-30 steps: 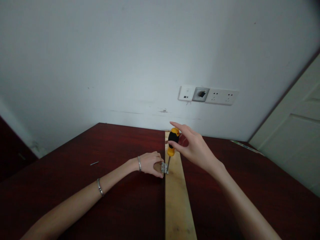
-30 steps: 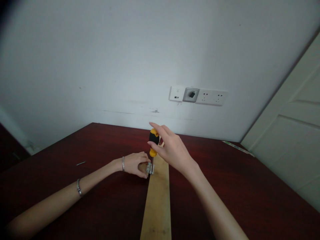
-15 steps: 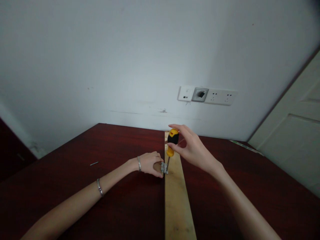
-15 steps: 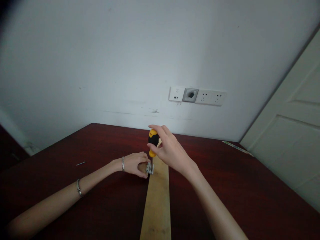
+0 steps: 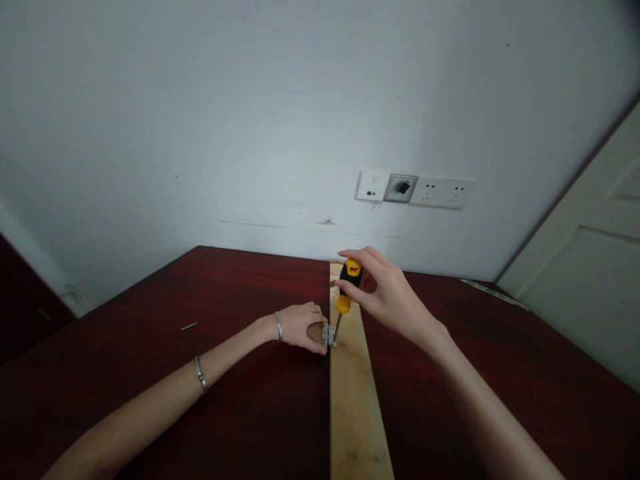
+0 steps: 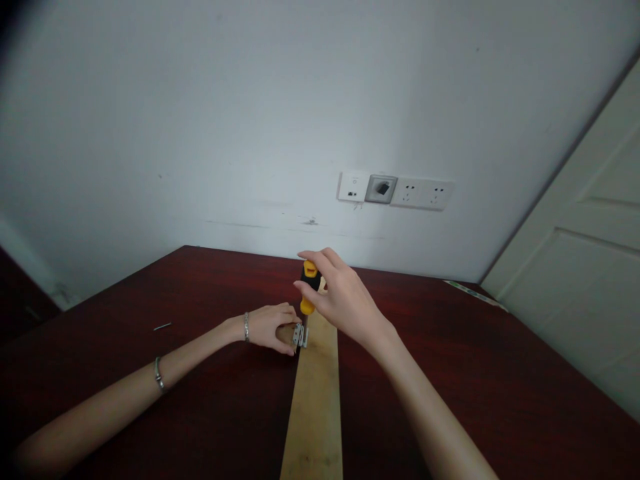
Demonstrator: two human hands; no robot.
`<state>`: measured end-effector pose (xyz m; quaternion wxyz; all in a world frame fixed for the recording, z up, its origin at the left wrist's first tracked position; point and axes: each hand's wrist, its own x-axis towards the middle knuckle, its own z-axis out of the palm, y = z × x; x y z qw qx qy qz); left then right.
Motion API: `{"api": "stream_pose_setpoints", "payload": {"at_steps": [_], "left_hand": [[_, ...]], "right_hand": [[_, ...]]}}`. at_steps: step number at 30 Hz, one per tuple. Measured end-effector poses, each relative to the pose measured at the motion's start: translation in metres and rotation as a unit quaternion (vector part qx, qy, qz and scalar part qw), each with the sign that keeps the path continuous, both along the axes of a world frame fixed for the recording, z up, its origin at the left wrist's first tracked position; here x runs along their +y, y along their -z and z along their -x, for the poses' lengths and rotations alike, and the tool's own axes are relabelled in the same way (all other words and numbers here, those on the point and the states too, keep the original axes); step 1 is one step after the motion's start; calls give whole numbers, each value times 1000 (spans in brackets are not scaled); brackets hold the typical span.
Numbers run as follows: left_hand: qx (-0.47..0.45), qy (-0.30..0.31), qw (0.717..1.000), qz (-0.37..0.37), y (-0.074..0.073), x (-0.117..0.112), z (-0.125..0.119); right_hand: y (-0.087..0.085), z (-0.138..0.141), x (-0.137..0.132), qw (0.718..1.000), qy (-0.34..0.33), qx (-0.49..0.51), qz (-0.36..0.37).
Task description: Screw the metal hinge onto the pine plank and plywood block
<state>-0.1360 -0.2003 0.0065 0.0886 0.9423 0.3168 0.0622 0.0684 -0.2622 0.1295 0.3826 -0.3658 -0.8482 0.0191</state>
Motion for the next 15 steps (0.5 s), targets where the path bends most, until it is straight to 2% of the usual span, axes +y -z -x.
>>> {"api": "stream_pose_setpoints", "payload": {"at_steps": [8, 15], "left_hand": [[-9, -6, 1000, 1, 3, 2, 1], [-4, -9, 1000, 5, 3, 1, 0]], "right_hand": [[-2, 1, -3, 1000, -24, 11, -1], [-2, 0, 0, 1000, -10, 20, -1]]}}
